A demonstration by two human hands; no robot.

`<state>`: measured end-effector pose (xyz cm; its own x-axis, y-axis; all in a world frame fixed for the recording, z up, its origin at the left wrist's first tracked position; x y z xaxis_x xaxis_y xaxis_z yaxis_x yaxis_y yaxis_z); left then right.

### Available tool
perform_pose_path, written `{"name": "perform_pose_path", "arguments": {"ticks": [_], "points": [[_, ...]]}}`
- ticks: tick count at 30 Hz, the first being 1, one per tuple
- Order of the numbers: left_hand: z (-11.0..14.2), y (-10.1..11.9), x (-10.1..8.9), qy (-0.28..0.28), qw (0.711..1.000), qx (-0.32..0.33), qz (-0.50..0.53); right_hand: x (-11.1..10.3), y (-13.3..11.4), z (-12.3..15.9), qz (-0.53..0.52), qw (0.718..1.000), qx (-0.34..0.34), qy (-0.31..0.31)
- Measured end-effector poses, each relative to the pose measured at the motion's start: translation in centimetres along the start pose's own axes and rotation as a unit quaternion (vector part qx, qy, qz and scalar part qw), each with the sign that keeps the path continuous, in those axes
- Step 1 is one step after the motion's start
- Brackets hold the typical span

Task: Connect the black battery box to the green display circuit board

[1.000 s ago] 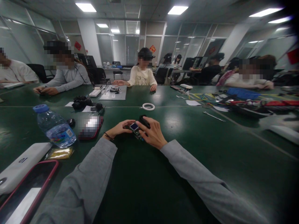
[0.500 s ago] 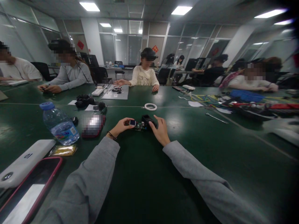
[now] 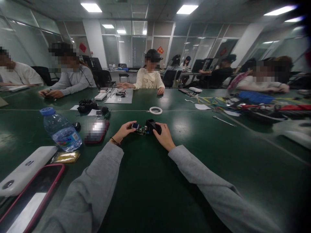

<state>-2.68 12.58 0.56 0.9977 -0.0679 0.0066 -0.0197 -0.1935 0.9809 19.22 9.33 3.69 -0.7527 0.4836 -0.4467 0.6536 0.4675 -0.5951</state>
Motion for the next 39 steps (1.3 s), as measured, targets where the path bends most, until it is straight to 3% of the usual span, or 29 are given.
{"name": "perform_pose_path", "arguments": {"ticks": [6, 22, 32, 39], "points": [[0.1, -0.2, 0.1, -0.016, 1.000, -0.013, 0.010, -0.7, 3.0, -0.4, -0.069, 0.992, 0.099, 0.042], [0.4, 0.0, 0.3, -0.022, 0.999, -0.026, 0.035, -0.2, 4.9, -0.2, -0.006, 0.990, 0.141, 0.025], [0.5, 0.2, 0.4, -0.031, 0.999, -0.018, 0.034, -0.1, 2.2, -0.3, 0.007, 0.999, 0.041, 0.018], [0.4, -0.1, 0.3, -0.032, 0.999, -0.015, 0.025, -0.7, 4.7, -0.3, -0.055, 0.986, 0.147, 0.054]]}}
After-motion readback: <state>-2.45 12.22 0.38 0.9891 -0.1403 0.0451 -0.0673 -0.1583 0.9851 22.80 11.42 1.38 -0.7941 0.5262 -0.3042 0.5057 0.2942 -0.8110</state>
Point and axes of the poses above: each hand's wrist, its own z-axis away from the middle knuckle, its own x-axis out of the palm, y = z × x, the point moved 10 cm from there along -z, towards the middle knuckle, and after that the axes turned 11 degrees about y, right-handed, at the moved point
